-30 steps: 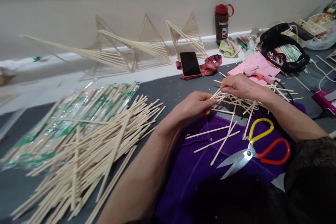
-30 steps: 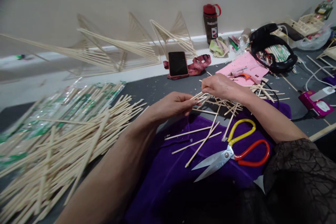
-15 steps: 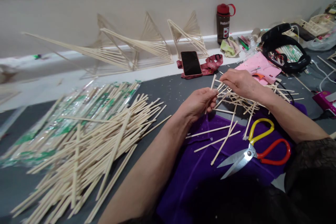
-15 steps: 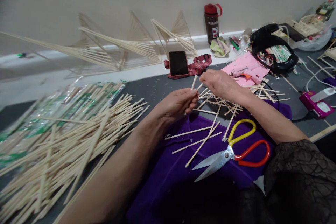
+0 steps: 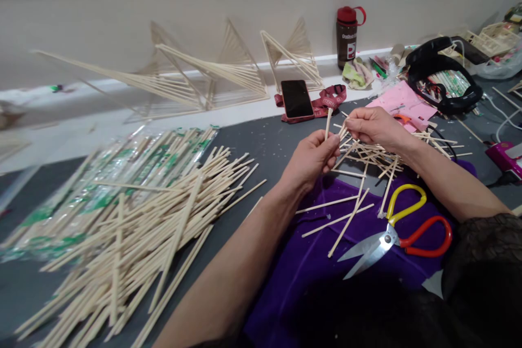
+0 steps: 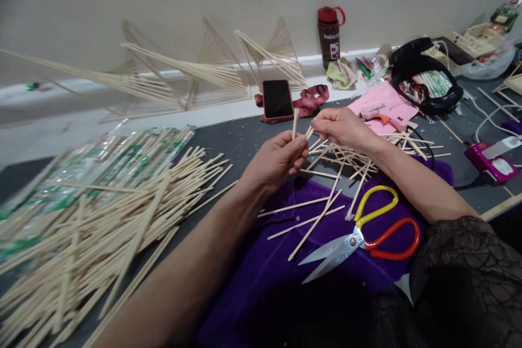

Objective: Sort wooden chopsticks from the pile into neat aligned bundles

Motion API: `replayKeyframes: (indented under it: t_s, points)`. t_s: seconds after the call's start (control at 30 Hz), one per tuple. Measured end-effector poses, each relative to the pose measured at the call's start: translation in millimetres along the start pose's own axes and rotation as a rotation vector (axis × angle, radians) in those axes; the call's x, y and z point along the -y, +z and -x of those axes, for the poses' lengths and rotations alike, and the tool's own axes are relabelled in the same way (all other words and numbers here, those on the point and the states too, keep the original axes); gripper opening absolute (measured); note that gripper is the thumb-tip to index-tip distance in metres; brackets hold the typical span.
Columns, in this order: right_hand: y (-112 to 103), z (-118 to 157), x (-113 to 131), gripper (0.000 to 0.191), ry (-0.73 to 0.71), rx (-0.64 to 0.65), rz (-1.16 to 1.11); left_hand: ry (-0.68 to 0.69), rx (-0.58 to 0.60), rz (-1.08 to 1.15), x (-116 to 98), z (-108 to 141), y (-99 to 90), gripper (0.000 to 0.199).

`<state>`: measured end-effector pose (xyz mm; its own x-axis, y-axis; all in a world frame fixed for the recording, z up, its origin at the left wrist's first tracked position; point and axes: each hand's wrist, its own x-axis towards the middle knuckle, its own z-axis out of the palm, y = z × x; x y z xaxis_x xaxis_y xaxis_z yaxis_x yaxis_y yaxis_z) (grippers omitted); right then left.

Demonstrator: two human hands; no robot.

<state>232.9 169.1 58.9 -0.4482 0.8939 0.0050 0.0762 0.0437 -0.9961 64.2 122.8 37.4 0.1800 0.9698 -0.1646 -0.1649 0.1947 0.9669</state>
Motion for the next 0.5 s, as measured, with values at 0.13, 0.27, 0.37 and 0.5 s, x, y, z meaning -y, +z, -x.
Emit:
replayKeyframes:
  t_s: [0.13, 0.27, 0.37, 0.5]
  points:
    - [0.6, 1.2, 2.2, 0.024, -0.027, -0.014, 0.006, -0.049, 0.031, 0.052, 0.0, -2.9, -4.0, 0.038]
    - [-1.2, 0.3, -0.4, 0.025, -0.007, 0.016, -0.046, -0.045, 0.042, 0.055, 0.2, -2.6, -3.1, 0.041]
    - [-4.6, -2.4, -5.5, 0.024, 0.011, 0.041, -0.086, -0.029, 0.024, 0.068, 0.3, 0.6, 2.2, 0.040]
    - [-7.0, -5.1, -9.5, 0.029, -0.021, 0.074, -0.138, -0.014, 0.007, 0.091, 0.5, 4.5, 9.2, 0.038]
